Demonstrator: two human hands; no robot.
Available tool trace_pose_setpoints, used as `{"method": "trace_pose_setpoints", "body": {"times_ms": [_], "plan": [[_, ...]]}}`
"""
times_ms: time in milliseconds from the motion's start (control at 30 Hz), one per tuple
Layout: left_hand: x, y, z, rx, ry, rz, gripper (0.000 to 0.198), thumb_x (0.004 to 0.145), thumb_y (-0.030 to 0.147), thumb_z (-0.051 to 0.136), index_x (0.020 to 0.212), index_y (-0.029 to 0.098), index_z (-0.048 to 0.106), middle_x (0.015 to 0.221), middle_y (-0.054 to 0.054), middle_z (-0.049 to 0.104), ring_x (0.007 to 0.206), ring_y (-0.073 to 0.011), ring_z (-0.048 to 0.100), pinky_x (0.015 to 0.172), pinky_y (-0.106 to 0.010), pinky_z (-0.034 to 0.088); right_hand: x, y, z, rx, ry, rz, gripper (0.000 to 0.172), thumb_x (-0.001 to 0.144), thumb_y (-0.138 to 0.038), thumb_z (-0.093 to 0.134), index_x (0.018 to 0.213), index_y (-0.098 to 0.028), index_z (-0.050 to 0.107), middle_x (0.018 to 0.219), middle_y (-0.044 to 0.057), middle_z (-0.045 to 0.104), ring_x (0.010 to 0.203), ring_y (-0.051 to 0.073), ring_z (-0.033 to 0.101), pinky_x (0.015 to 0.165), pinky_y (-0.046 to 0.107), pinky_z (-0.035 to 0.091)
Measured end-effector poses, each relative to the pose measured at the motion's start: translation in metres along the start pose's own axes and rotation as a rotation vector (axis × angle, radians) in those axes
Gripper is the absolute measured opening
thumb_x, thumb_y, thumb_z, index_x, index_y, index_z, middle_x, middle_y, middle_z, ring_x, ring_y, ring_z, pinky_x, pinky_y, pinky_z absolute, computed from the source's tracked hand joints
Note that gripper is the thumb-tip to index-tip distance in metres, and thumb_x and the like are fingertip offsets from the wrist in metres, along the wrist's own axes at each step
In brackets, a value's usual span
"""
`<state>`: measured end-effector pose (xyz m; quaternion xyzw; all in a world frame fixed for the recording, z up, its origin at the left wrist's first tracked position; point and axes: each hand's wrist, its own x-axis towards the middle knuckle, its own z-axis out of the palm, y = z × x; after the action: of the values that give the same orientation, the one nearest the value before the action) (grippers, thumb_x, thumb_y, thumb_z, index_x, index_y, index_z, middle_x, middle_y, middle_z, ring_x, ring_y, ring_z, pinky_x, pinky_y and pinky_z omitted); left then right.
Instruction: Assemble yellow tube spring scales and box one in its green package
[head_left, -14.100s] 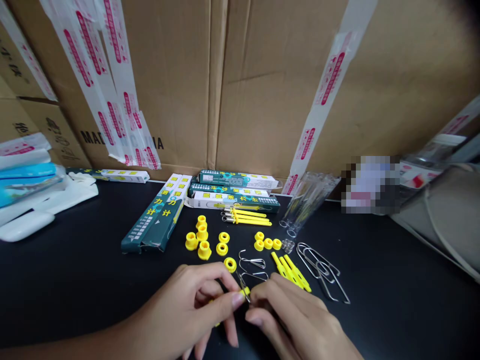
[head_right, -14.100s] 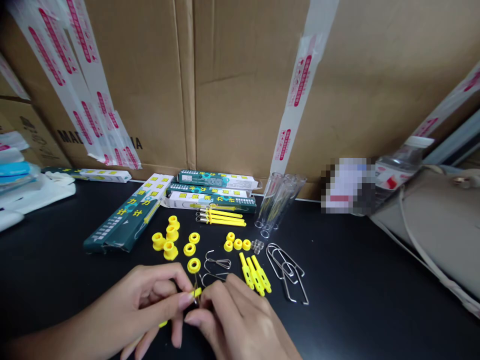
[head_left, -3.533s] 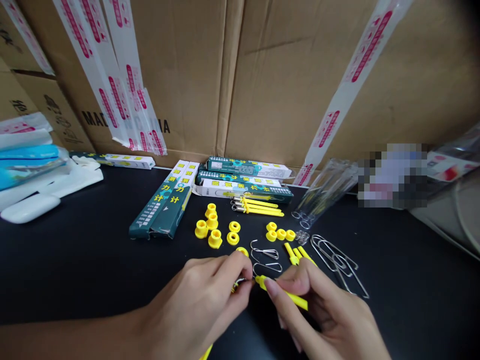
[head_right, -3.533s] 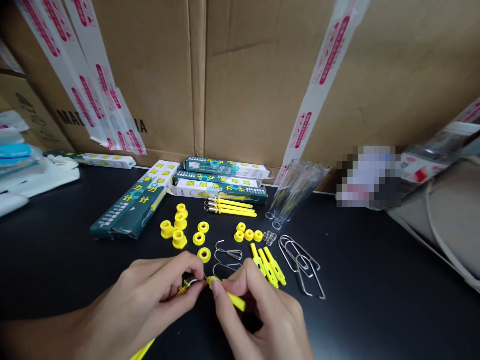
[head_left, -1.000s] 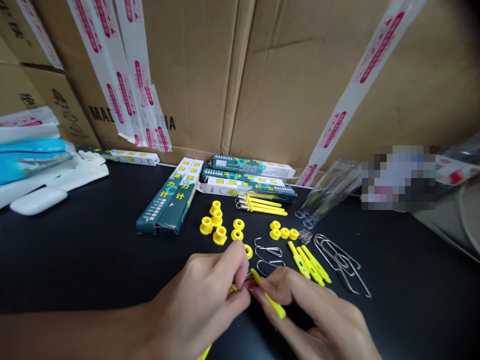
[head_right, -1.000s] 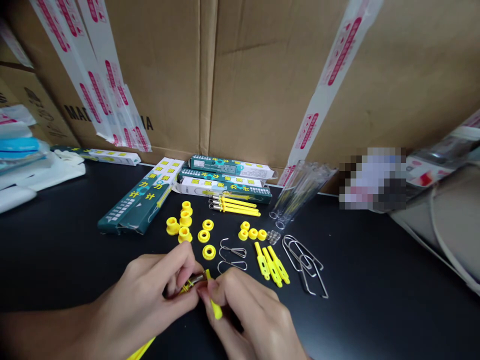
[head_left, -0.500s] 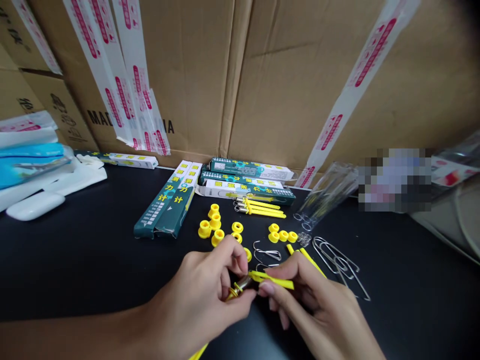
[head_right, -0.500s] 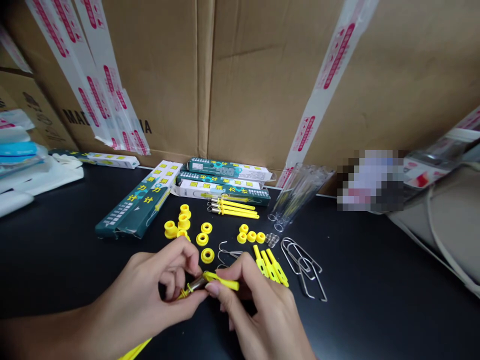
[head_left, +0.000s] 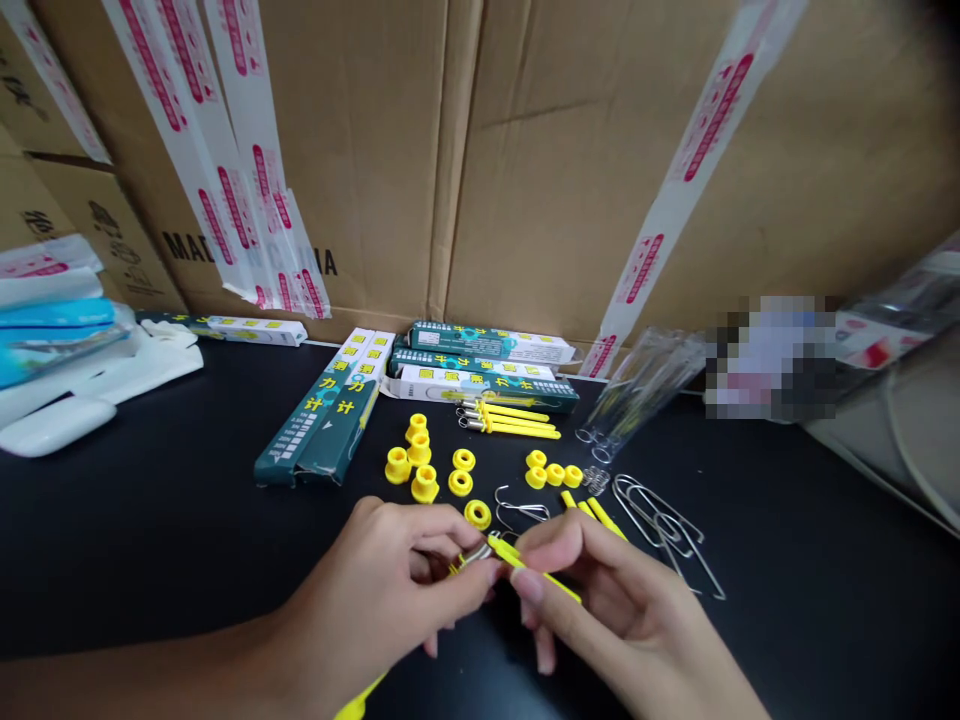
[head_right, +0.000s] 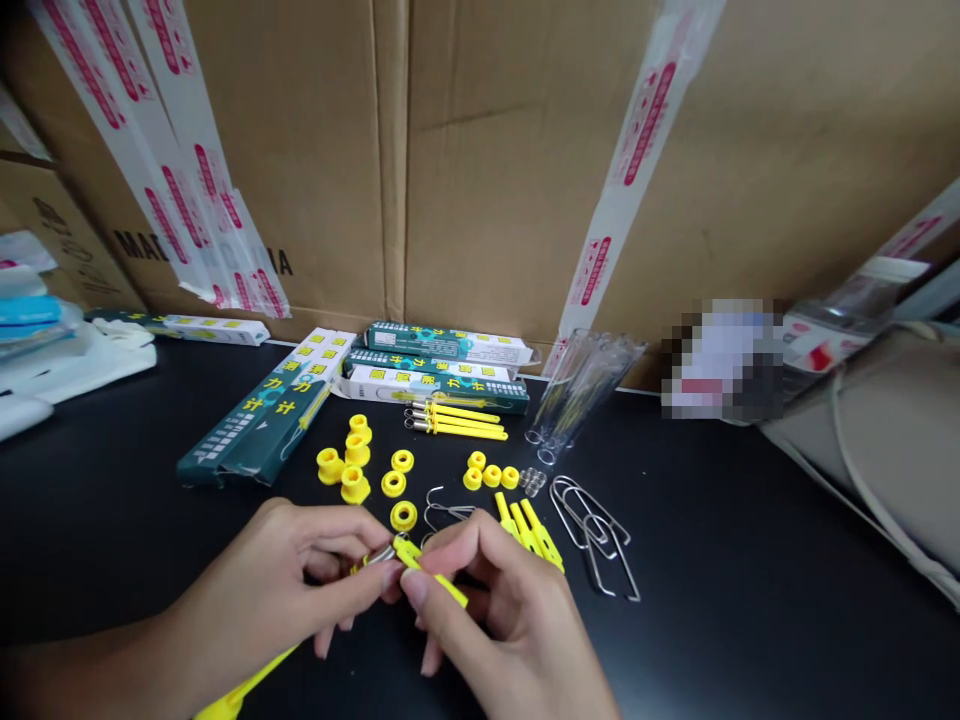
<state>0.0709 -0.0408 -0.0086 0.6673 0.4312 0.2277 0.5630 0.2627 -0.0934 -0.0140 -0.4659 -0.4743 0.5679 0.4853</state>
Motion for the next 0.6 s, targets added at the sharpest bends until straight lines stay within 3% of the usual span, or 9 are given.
{"method": "trace_pose_setpoints", "body": {"times_ms": [100, 233, 367, 600], "plan": [[0.0018, -0.0015, -0.0003, 0.017, -0.031, 0.020, 0.026, 0.089, 0.037, 0.062, 0.084, 0.015, 0.075, 0.065, 0.000, 0.067, 0.050, -0.0114, 0.058, 0.043, -0.017, 0.048, 0.0049, -0.0011, 0.0018, 0.099, 0.016, 0.087, 0.033, 0.078, -0.043, 0.090, 0.072, -0.019, 0.068, 0.072, -0.002, 0.067, 0.059, 0.009, 0.059, 0.050, 0.015, 0.057], [0.0019, 0.0009, -0.0021, 0.081, -0.080, 0.038, 0.033, 0.096, 0.040, 0.055, 0.083, 0.016, 0.073, 0.072, -0.001, 0.073, 0.052, -0.0102, 0.058, 0.048, -0.017, 0.047, 0.0097, -0.0003, 0.0013, 0.140, 0.073, 0.123, 0.044, 0.068, -0.047, 0.096, 0.092, -0.018, 0.072, 0.069, -0.003, 0.065, 0.061, 0.010, 0.060, 0.043, 0.014, 0.052], [-0.0006, 0.0050, -0.0041, 0.222, -0.091, 0.104, 0.044, 0.102, 0.040, 0.042, 0.072, 0.018, 0.067, 0.063, 0.002, 0.065, 0.053, -0.0108, 0.058, 0.051, -0.018, 0.044, 0.0092, -0.0003, -0.0003, 0.097, 0.095, 0.114, 0.052, 0.065, -0.049, 0.097, 0.100, -0.017, 0.075, 0.067, -0.004, 0.064, 0.058, 0.009, 0.057, 0.042, 0.013, 0.049], [-0.0023, 0.0015, -0.0033, 0.316, -0.122, 0.178, 0.042, 0.106, 0.035, 0.032, 0.070, 0.022, 0.050, 0.066, 0.003, 0.058, 0.064, -0.0142, 0.058, 0.065, -0.025, 0.041, 0.0039, -0.0031, 0.0003, -0.089, 0.092, 0.089, 0.030, 0.077, -0.034, 0.088, 0.103, -0.020, 0.079, 0.069, -0.003, 0.069, 0.056, 0.009, 0.058, 0.048, 0.016, 0.048]]}}
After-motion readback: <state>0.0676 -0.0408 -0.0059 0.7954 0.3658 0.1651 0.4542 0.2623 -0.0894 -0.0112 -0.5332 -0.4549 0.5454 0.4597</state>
